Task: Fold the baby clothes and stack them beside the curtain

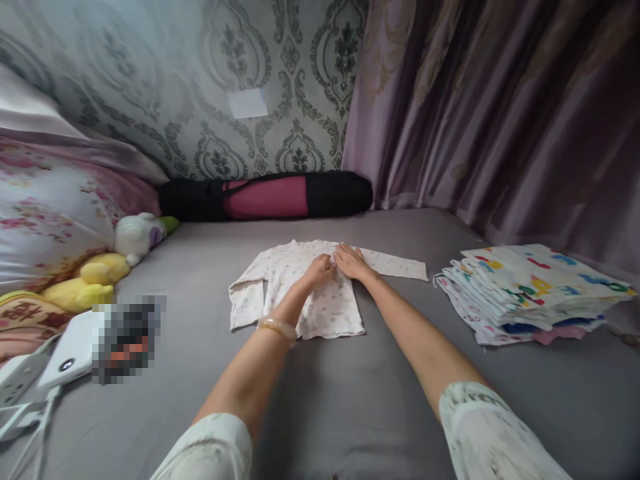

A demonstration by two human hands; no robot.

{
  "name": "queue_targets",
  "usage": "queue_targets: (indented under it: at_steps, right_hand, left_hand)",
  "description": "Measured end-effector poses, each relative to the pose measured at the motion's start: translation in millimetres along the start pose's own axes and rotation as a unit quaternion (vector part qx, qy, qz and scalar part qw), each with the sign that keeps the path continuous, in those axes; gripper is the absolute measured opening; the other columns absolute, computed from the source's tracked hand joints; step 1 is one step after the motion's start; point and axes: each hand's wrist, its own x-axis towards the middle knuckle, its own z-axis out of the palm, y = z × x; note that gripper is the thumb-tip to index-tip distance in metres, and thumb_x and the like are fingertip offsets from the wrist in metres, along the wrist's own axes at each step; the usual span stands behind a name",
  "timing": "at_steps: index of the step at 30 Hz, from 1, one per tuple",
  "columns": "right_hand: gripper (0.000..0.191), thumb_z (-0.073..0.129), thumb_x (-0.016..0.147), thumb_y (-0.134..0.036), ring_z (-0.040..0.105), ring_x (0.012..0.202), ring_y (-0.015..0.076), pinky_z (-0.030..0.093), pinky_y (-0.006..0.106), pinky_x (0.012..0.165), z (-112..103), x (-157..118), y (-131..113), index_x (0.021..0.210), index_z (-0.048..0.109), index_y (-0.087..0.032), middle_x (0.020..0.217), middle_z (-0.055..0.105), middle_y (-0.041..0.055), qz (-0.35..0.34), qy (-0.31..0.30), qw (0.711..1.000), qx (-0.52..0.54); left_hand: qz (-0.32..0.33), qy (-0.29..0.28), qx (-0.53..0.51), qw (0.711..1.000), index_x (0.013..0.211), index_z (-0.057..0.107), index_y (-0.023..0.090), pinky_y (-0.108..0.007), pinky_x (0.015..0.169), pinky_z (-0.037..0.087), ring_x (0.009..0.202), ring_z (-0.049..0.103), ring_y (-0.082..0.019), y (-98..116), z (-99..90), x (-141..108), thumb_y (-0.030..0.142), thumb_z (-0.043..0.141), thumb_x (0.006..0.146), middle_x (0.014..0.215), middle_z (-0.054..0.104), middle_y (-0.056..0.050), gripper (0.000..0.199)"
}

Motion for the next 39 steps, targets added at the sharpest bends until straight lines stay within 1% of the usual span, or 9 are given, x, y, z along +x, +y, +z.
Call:
queue_targets:
  at_steps: [7, 12, 16, 19, 22, 25, 31, 35, 39]
  right_hand:
    - [0.060, 0.023, 0.099, -0.035, 0.015, 0.147, 0.0252, 0.012, 0.043, 0.118, 25, 15, -11, 0.149, 0.029, -0.004, 0.159, 0.023, 0.0150, 0.026, 0.036, 0.997, -0.070]
    - [0.060, 0.021, 0.099, -0.035, 0.015, 0.147, 0.0258, 0.014, 0.043, 0.118, 31, 17, -6, 0.150, 0.028, -0.003, 0.159, 0.023, 0.0144, 0.016, 0.044, 0.995, -0.091]
    - [0.057, 0.026, 0.097, -0.029, 0.021, 0.145, 0.0300, 0.016, 0.049, 0.116, 25, 21, -14, 0.146, 0.034, -0.002, 0.156, 0.029, 0.0185, 0.024, 0.042, 0.992, -0.115]
    - [0.055, 0.034, 0.090, -0.015, 0.022, 0.144, 0.0292, 0.012, 0.050, 0.116, 24, 23, -38, 0.144, 0.040, -0.005, 0.154, 0.032, 0.0180, -0.024, 0.085, 0.988, -0.125]
    - [0.054, 0.032, 0.091, -0.014, 0.022, 0.145, 0.0243, 0.013, 0.044, 0.118, 31, 28, -76, 0.143, 0.042, -0.009, 0.155, 0.033, 0.0130, -0.086, 0.057, 0.992, -0.076]
    - [0.053, 0.029, 0.093, -0.018, 0.023, 0.145, 0.0219, 0.017, 0.041, 0.118, 44, 38, -113, 0.145, 0.040, -0.012, 0.156, 0.032, 0.0097, -0.107, -0.003, 0.994, -0.016]
    - [0.055, 0.027, 0.094, -0.017, 0.022, 0.145, 0.0211, 0.015, 0.043, 0.118, 66, 52, -146, 0.148, 0.034, -0.013, 0.157, 0.029, 0.0082, -0.096, -0.009, 0.995, 0.025]
    - [0.053, 0.026, 0.097, -0.029, 0.024, 0.144, 0.0234, 0.013, 0.045, 0.118, 72, 51, -148, 0.147, 0.036, -0.011, 0.156, 0.032, 0.0093, -0.090, 0.012, 0.995, 0.035]
    - [0.057, 0.026, 0.098, -0.039, 0.020, 0.145, 0.0263, 0.010, 0.046, 0.117, 75, 45, -149, 0.147, 0.036, -0.012, 0.157, 0.030, 0.0110, -0.104, 0.030, 0.994, 0.026]
  left_hand:
    - [-0.102, 0.066, 0.094, 0.988, 0.121, 0.057, 0.012, -0.038, 0.096, 0.045, 0.108, 0.060, -0.026, -45, -71.4, -68, 0.029, 0.051, 0.088, 0.115, 0.065, -0.015, 0.038]
    - [-0.255, 0.136, 0.150, 0.945, 0.120, 0.057, 0.014, -0.038, 0.093, 0.044, 0.105, 0.059, -0.027, -88, -113.9, -119, 0.037, 0.055, 0.085, 0.112, 0.066, -0.014, 0.042]
    - [-0.385, 0.104, 0.115, 0.910, 0.107, 0.063, 0.013, -0.030, 0.077, 0.045, 0.093, 0.062, -0.025, -106, -135.8, -154, 0.048, 0.054, 0.083, 0.098, 0.069, -0.012, 0.044]
    - [-0.421, 0.047, 0.089, 0.902, 0.080, 0.065, 0.016, -0.027, 0.062, 0.040, 0.076, 0.062, -0.023, -104, -140.0, -168, 0.057, 0.052, 0.081, 0.071, 0.066, -0.007, 0.043]
    - [-0.431, 0.019, 0.079, 0.899, 0.061, 0.060, 0.019, -0.026, 0.057, 0.035, 0.067, 0.060, -0.021, -94, -135.4, -168, 0.059, 0.055, 0.077, 0.055, 0.058, -0.004, 0.044]
    - [-0.447, 0.020, 0.077, 0.891, 0.058, 0.056, 0.020, -0.026, 0.057, 0.035, 0.067, 0.059, -0.020, -85, -126.6, -163, 0.055, 0.064, 0.072, 0.054, 0.057, -0.003, 0.039]
    - [-0.402, 0.103, -0.040, 0.909, 0.067, 0.049, 0.020, -0.021, 0.053, 0.034, 0.059, 0.053, -0.012, -92, -115.8, -158, 0.022, 0.065, 0.069, 0.058, 0.052, 0.005, 0.017]
    - [-0.333, 0.132, 0.005, 0.933, 0.070, 0.048, 0.019, -0.021, 0.057, 0.037, 0.064, 0.052, -0.012, -100, -135.9, -153, 0.010, 0.054, 0.071, 0.065, 0.053, 0.003, 0.012]
    - [-0.222, 0.195, 0.140, 0.945, 0.102, 0.054, 0.019, -0.030, 0.078, 0.044, 0.086, 0.060, -0.019, -105, -168.3, -149, 0.006, 0.046, 0.076, 0.093, 0.067, -0.004, 0.030]
